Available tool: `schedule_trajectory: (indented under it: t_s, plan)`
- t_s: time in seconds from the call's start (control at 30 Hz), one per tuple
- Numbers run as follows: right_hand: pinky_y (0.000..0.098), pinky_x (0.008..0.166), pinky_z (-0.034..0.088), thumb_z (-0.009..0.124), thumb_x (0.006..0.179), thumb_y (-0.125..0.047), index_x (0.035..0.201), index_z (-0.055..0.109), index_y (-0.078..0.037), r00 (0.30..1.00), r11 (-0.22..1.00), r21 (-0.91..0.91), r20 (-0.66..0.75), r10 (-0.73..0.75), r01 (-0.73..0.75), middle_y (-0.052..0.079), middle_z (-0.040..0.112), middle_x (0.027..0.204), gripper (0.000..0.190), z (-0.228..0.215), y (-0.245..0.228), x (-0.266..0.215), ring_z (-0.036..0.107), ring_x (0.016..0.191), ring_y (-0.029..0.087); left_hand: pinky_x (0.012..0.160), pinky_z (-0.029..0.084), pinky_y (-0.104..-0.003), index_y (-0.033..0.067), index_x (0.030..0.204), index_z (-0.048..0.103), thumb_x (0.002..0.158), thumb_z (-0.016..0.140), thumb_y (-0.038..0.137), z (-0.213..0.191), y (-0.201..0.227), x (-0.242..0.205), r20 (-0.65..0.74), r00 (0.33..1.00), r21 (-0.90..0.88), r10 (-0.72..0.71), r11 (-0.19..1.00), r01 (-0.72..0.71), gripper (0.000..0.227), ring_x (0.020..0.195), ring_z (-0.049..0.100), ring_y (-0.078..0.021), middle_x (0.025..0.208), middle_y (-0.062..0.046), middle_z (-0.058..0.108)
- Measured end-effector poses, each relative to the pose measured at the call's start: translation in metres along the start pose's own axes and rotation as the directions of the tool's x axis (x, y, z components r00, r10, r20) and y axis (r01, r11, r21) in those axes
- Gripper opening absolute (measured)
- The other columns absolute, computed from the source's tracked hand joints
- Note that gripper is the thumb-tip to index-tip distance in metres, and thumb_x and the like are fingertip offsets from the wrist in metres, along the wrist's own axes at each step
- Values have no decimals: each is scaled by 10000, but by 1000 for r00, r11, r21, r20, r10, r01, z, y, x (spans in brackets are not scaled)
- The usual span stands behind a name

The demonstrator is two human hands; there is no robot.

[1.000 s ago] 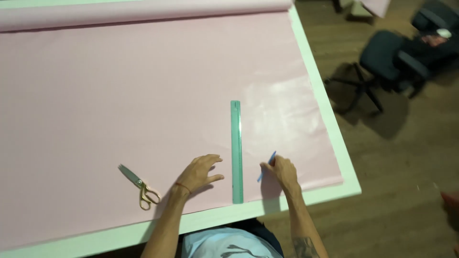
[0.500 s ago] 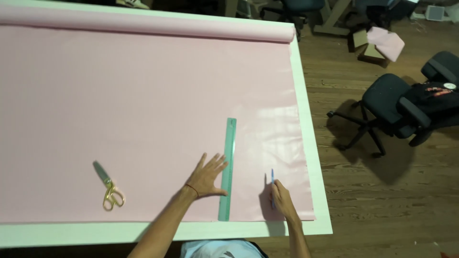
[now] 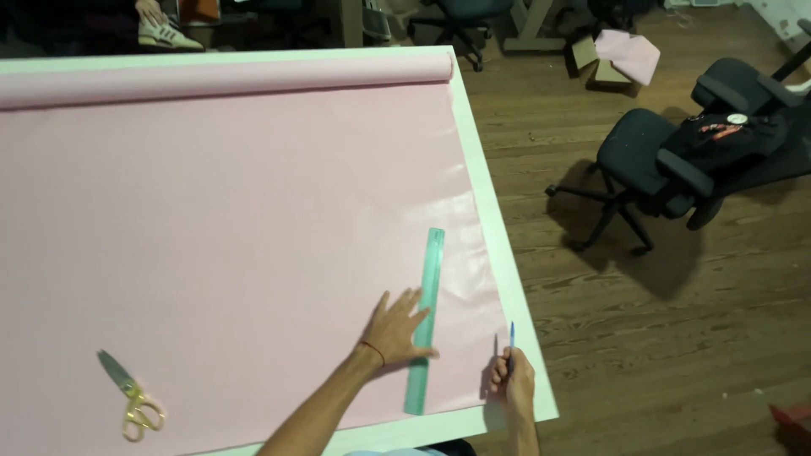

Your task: Measuring and marking a sheet of pink leather material using a ruler and a pen.

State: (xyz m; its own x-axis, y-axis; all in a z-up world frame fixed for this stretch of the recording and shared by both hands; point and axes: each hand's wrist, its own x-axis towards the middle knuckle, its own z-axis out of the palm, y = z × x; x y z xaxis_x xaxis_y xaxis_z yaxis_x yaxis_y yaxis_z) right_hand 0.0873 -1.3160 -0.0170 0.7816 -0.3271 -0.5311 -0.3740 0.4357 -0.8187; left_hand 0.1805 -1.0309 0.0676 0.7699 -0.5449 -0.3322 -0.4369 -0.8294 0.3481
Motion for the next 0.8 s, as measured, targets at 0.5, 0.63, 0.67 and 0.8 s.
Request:
schedule_trajectory:
  t_s: [0.5,0.63,0.67,0.8]
  plan:
    - [300,413,416,479,1065,-328,910,539,-81,945,964,-243,327,-23,107,-1,461,629,298,-101,-98,77,483,512,123,877,550,-497,62,1359,491,767,862,172,47,33,94,-306,672,-418,-675,729,542,707,1053,635,-377,1113,-195,642]
    - [312,417,408,471,1070,-330,899,534,-81,936,954,-295,347,51,57,9,460,625,308,-115,-109,111,476,513,134,924,549,-493,82,1346,531,796,793,72,49,23,100,-200,649,-452,-734,657,603,609,1100,645,-369,1139,-180,673]
    - [312,424,409,467,1072,-330,900,532,-84,936,959,-281,349,53,50,9,459,629,307,-115,-111,112,475,520,135,936,548,-495,113,1286,587,833,746,55,56,21,102,-171,683,-434,-710,677,595,484,1115,651,-355,1156,-156,686]
    - [307,442,414,462,1078,-323,911,532,-89,911,973,-221,410,33,64,3,464,646,297,-120,-112,121,477,542,131,947,534,-527,202,1141,718,921,616,37,63,21,91,-127,744,-439,-656,710,551,293,1142,659,-336,1203,-92,711]
